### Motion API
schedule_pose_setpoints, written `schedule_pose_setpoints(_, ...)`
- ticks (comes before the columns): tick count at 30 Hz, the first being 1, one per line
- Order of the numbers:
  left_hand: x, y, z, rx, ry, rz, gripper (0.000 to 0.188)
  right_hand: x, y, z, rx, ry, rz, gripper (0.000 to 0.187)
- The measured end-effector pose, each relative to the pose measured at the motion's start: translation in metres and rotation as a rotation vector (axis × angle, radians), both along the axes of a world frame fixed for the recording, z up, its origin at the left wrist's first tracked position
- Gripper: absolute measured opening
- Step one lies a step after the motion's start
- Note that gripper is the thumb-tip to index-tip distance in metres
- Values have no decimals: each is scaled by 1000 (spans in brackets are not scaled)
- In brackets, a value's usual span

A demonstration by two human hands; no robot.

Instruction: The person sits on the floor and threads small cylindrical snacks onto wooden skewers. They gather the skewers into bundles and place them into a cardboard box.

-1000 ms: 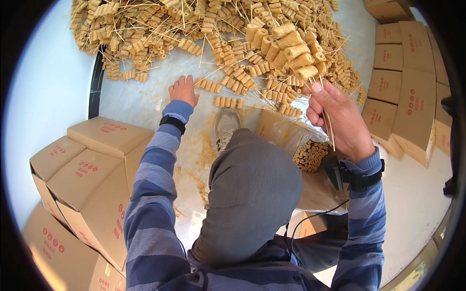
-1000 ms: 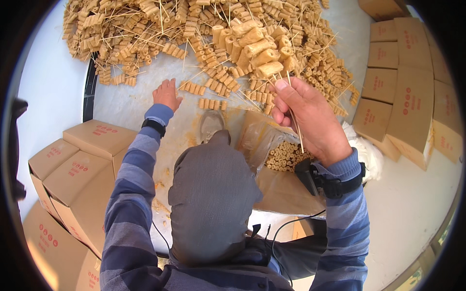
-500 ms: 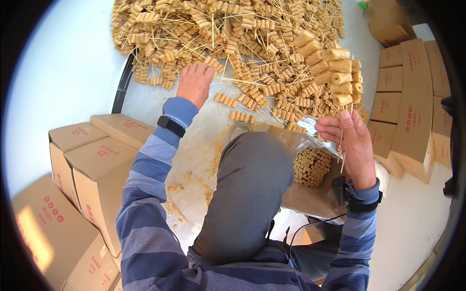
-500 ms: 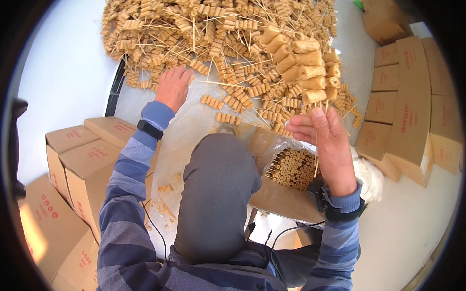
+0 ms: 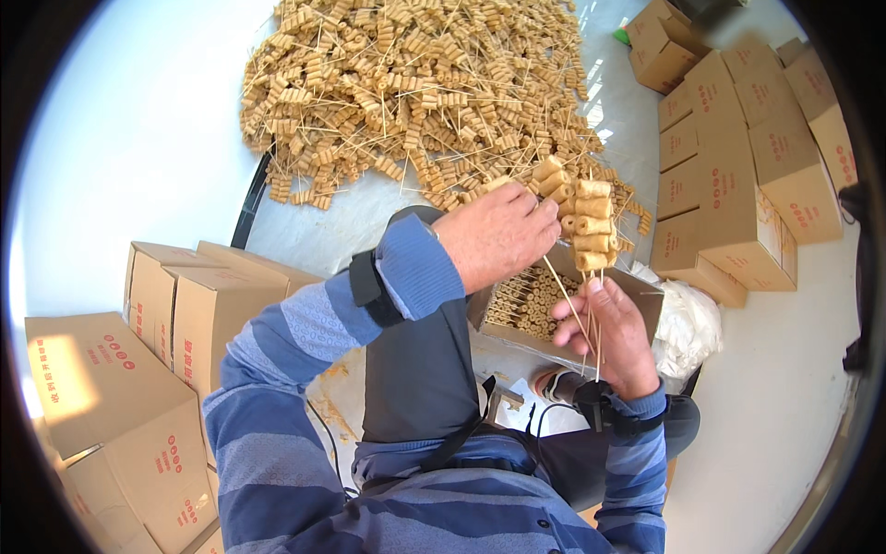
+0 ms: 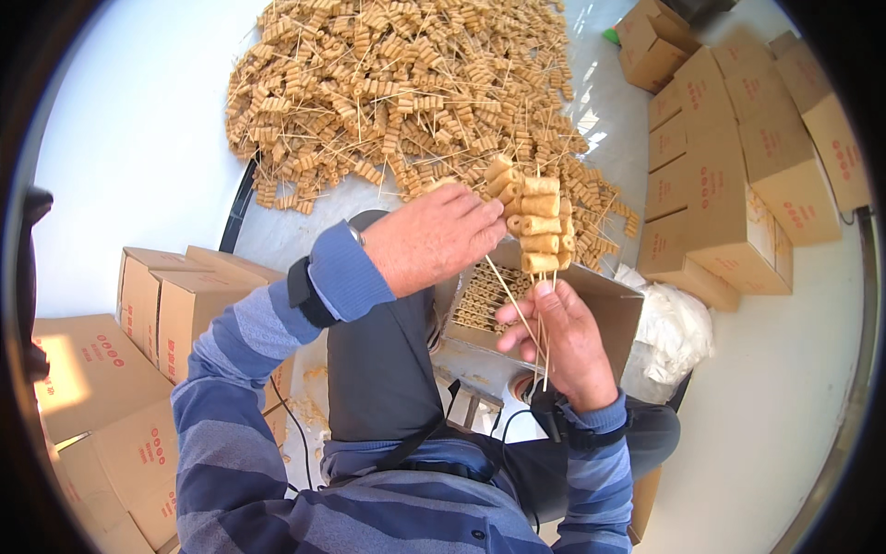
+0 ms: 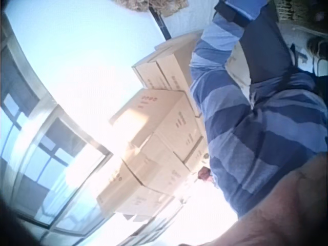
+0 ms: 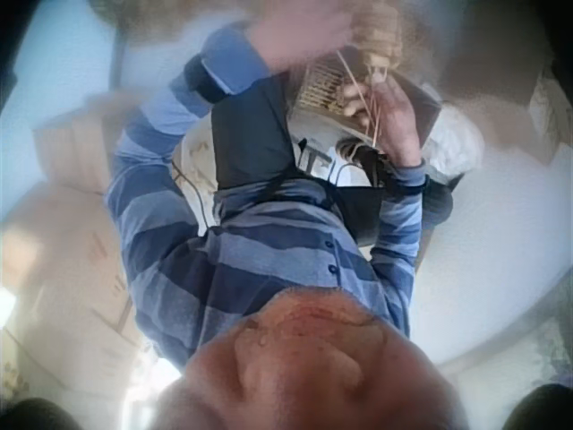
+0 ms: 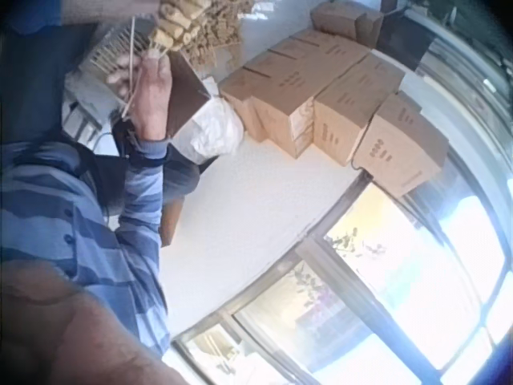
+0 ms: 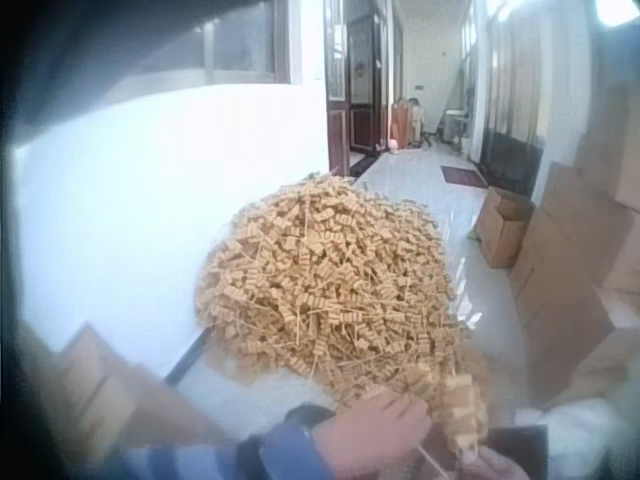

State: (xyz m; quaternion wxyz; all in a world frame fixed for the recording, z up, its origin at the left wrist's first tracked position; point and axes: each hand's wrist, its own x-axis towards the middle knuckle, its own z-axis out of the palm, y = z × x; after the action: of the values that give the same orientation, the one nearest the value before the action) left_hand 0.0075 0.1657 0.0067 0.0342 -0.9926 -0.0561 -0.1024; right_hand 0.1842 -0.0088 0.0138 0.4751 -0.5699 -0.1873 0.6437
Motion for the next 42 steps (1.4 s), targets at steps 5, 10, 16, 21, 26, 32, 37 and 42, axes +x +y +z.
schedule_pose_setpoints(5, 16, -53, 5, -22, -120, 47, 48, -20, -53, -10, -5, 97, -222, 22)
schedule_pose_setpoints(10, 10, -97, -8, -850, -738, 397, 59, -25, -82, -9, 138, -105, -258, 25)
schedule_pose_setpoints(16, 22, -120, -16, -2239, -891, 97, 60, -40, -105, 0, 178, -152, -196, 25)
schedule_pose_setpoints(21, 28, -134, -4, -2262, -967, -88, 52, -46, -115, -3, 209, -176, -211, 23)
schedule_pose_setpoints(26, 27, -136, -3, -2269, -1007, 75, 47, -48, -122, -4, 212, -88, -165, 24)
schedule_pose_setpoints(32, 29, -140, -7, -2264, -1136, 149, 40, -47, -129, -8, 213, 119, -110, 26)
schedule_pose_setpoints(37, 28, -139, -11, -2341, -1147, 147, 36, -53, -127, -14, 236, 96, -147, 29)
schedule_pose_setpoints(42, 15, -127, -9, -2312, -1253, 177, 36, -47, -129, -14, 221, 15, -187, 28)
